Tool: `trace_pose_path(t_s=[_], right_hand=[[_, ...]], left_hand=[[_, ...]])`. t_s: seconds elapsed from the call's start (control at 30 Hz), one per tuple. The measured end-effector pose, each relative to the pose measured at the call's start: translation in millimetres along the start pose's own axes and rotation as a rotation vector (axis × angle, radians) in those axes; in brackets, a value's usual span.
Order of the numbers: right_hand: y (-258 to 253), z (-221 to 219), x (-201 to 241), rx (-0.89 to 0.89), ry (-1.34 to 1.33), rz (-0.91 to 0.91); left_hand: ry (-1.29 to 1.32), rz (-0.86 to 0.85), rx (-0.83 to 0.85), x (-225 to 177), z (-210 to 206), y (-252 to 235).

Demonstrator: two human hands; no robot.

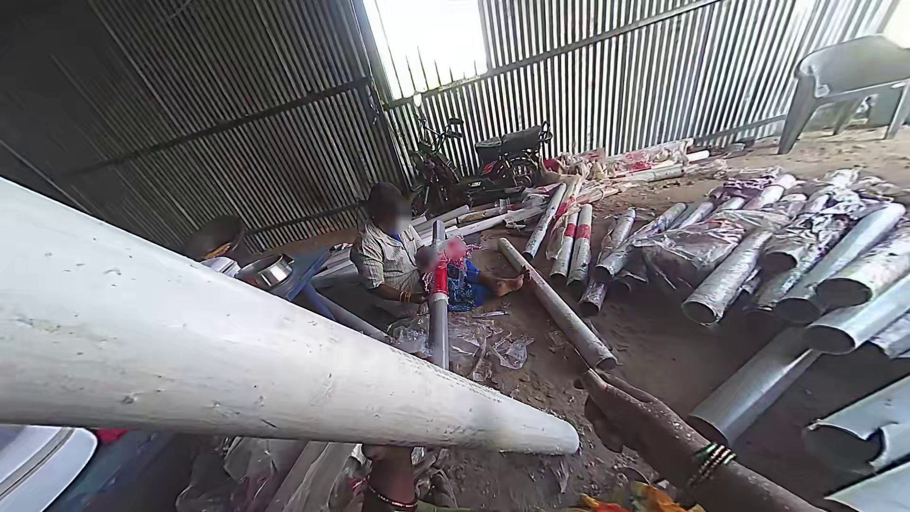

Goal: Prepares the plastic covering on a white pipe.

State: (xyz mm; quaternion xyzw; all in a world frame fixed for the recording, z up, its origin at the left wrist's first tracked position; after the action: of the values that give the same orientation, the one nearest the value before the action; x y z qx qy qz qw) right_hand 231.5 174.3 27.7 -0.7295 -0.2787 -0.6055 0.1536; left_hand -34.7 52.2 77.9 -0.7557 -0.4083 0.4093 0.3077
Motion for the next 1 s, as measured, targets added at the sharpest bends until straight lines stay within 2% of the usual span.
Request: trace_pose_path(t_s=[0.1,0.17,0.27,0.37,0.47,0.57,0.7,0.73,0.77,0.83,0.9,1.0], right_hand=[[-14.5,10.1,-17.2,-0.076,0.008,0.027],[-27.0,31.5,-39.1,-0.2,0.091,-0.005],[-48.8,72.5,-85.2,-0.343,0.273,-0.189],[-58.6,88.7,-112.7,-0.379,0.312,-0.366],[-65.1,79.8,-128.2,-0.366,0.269,-0.446],[-67.5,57.8,-142.3,-0.272,0.314,-0.515],[-74.8,36.2,-146.4,-0.147,0.478,-0.511],[-76.5,31.7,-144.0,-0.125,0.51,-0.504],[-77.0,27.7,-142.3,-0.107,0.531,-0.5],[-76.7,20.4,-142.0,-0.077,0.552,-0.494],[-77.0,13.5,-140.0,-0.047,0.568,-0.477],[-75.6,3.3,-137.9,-0.007,0.604,-0.474]], left_hand=[[-0.132,-0.042,-0.089,-7.7,4.7,8.7],[-0.2,-0.044,-0.16,-11.0,13.2,12.8],[-0.195,-0.079,-0.078,-16.5,17.6,5.2],[-0.203,-0.15,-0.091,-23.4,30.4,2.3],[-0.19,-0.155,-0.125,-22.7,48.2,1.4],[-0.159,-0.141,-0.124,-21.6,59.3,0.3],[-0.022,-0.115,-0.015,-23.4,72.6,-3.4],[0.006,-0.122,-0.053,-25.5,81.9,1.4],[-0.042,-0.162,-0.175,-32.0,91.7,11.6],[-0.244,-0.195,-0.498,-42.5,101.2,33.5],[-0.347,-0.33,-0.75,-57.2,89.5,46.1],[-0.432,-0.402,-0.811,-67.0,81.1,49.4]])
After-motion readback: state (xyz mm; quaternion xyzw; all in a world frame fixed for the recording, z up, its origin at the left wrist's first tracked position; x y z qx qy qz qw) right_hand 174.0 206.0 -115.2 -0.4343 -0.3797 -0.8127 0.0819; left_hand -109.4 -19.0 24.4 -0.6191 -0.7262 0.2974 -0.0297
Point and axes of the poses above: each hand's wrist, its own y-axis away from the middle knuckle, its own z-axis out of the back of the hand, x = y × z, the point moved 10 cm from there along -y, towards the middle knuckle, and after that the axes turned 3 degrees about -z, right-handed, at the moved point
